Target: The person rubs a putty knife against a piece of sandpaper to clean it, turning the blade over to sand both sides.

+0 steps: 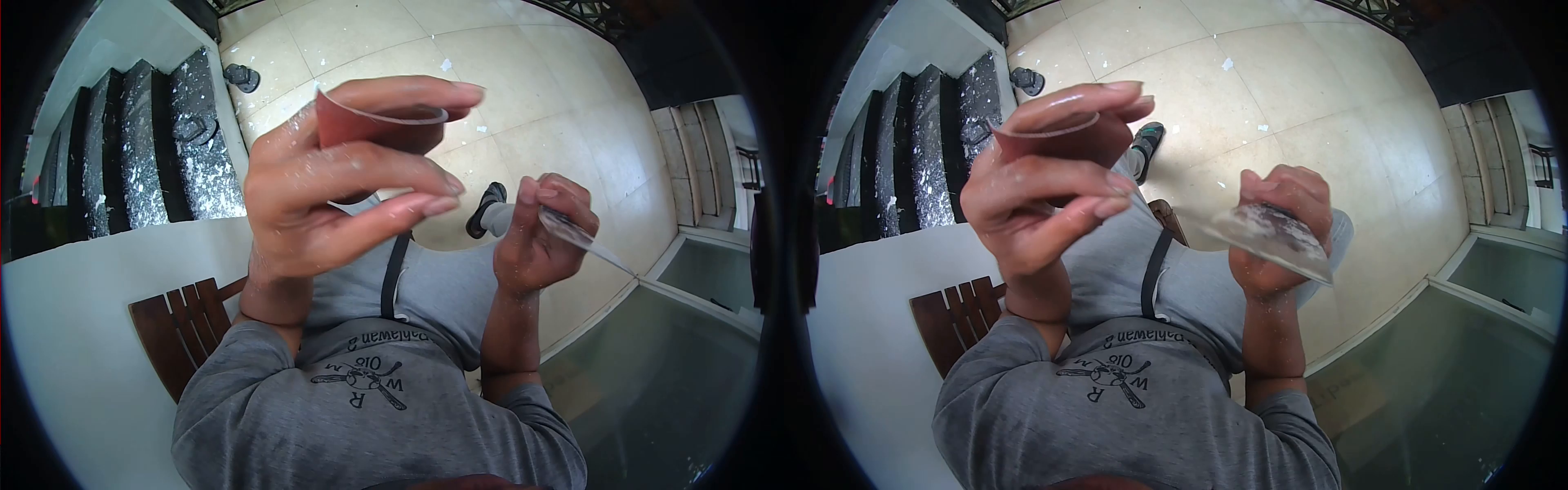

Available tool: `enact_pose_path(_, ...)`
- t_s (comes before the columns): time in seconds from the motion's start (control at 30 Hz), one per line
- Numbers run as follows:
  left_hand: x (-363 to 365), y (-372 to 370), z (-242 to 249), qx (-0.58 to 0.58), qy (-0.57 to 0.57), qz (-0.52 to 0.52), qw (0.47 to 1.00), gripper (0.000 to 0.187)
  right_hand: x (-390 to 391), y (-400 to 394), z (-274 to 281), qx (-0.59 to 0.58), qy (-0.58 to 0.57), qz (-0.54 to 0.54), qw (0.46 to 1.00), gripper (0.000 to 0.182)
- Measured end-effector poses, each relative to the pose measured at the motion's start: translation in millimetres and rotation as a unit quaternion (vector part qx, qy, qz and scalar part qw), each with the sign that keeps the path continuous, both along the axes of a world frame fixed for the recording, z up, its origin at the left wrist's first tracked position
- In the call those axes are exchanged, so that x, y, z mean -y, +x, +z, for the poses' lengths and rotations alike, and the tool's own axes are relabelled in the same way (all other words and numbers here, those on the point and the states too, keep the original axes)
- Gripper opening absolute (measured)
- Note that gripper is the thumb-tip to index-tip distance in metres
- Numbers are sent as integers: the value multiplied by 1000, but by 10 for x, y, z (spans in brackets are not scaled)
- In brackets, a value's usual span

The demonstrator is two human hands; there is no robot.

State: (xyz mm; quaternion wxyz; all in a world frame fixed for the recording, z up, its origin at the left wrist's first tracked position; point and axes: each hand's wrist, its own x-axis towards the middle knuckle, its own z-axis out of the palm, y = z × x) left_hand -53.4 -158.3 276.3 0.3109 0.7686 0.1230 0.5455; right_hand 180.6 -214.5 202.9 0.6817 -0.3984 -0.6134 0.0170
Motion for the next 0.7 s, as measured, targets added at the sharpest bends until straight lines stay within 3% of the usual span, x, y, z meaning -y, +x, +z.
enact_pose_path(0.2,106,41,-6,36,-62,71,995,30,109,-44,299,64,-72,-27,995,31)
enact_pose_path(0.3,15,102,8,42,2,45,998,29,97,-103,306,89,-75,-4,993,32)
enact_pose_path(0.43,57,152,0,70,-9,35,997,21,259,-155,352,100,-200,-5,975,30)
enact_pose_path(0.7,155,148,16,82,-28,48,995,18,294,-177,261,65,-234,52,969,34)
